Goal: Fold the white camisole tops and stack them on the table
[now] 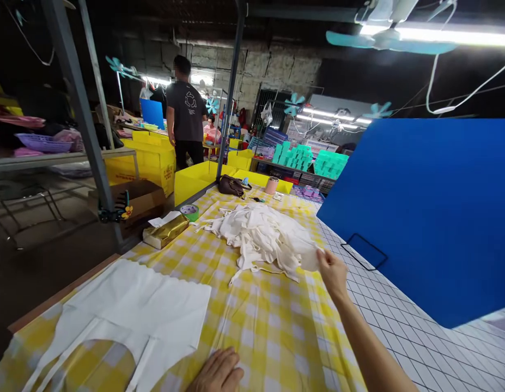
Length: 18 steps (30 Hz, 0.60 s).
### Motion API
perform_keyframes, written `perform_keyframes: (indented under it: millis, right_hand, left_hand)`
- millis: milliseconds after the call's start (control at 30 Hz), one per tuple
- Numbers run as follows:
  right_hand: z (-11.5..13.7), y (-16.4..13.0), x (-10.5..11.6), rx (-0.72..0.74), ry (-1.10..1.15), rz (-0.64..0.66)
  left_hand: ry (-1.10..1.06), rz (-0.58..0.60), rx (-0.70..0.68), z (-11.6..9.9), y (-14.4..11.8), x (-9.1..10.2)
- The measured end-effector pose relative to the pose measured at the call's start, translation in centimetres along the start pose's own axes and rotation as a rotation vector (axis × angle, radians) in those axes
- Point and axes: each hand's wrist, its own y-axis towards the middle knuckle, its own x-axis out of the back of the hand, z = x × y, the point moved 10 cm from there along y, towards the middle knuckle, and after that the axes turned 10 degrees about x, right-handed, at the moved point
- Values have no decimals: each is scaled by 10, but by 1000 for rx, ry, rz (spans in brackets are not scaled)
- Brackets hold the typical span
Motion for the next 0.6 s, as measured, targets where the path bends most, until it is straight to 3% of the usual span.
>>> perform_keyframes:
  millis: [100,200,367,467,600]
  right_hand:
    - [18,-12,54,31,80,-133]
    - [43,-26,99,32,267,-232]
    - [83,-60,134,-3,693,-285]
    - [107,-92,133,-25,762,-152]
    - [161,-138,110,71,807,275]
  left_hand:
    - [-156,193,123,7,0,-7]
    - [-371,395,366,17,2,-12]
    - [-754,542,729,20,22,-4]
    - [-841,521,714,5,42,0]
    - [-866,359,542,-24,62,9]
